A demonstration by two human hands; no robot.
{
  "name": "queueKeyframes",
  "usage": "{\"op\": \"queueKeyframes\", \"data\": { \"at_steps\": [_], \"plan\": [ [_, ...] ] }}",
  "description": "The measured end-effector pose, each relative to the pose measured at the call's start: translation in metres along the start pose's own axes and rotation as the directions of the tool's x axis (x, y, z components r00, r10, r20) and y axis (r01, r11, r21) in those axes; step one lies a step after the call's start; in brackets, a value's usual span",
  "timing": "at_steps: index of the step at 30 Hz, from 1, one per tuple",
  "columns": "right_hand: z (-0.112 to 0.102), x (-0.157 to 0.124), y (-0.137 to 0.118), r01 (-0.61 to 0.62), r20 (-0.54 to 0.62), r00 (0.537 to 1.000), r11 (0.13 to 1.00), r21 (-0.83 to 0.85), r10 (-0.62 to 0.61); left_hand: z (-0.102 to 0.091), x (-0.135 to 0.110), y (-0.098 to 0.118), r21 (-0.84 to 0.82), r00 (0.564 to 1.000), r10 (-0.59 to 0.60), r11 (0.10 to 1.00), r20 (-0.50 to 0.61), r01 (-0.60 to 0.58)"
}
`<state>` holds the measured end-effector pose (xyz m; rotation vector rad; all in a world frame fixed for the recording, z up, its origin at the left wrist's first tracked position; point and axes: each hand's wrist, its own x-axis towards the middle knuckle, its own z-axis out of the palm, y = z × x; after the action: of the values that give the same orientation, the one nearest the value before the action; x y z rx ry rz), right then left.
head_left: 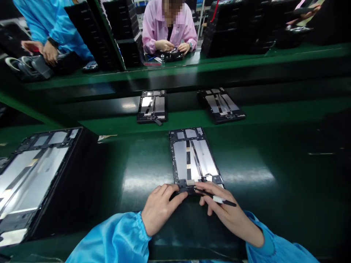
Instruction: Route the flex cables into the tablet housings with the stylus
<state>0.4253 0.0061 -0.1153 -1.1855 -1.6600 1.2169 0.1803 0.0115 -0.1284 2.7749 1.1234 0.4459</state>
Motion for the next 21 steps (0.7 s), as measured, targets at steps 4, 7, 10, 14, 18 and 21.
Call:
{"op": "queueKeyframes", "data": {
  "at_steps": [4, 7, 10, 14, 18, 21],
  "plan": [
    [0.007, -0.001, 0.002, -0.042, 0.006, 0.999, 0.999, 0.031, 0.042, 0.0, 0.0, 0.0, -0.02, 1.0, -0.006, 1.0, 0.001, 0.006],
    [0.008, 0.001, 0.002, -0.024, 0.009, 1.0, 0.999, 0.028, 0.023, 0.0, -0.001, 0.0, -0.025, 1.0, -0.009, 1.0, 0.007, 0.009],
    [0.002, 0.0, 0.003, -0.045, -0.013, 0.999, 0.999, 0.015, 0.046, 0.0, -0.001, -0.001, -0.033, 1.0, -0.004, 0.999, 0.008, 0.004],
    [-0.007, -0.004, 0.009, -0.123, -0.057, 0.991, 0.992, -0.013, 0.122, 0.001, -0.001, -0.002, -0.029, 1.0, -0.007, 1.0, -0.004, 0.007],
    [-0.008, -0.006, 0.014, -0.135, -0.076, 0.988, 0.991, -0.001, 0.134, 0.002, -0.004, -0.007, -0.01, 0.999, 0.015, 1.0, -0.036, -0.015],
    [-0.003, -0.005, 0.012, -0.084, -0.06, 0.995, 0.996, 0.041, 0.086, 0.001, -0.006, -0.01, -0.009, 0.991, 0.078, 0.997, -0.109, -0.079]
  ]
}}
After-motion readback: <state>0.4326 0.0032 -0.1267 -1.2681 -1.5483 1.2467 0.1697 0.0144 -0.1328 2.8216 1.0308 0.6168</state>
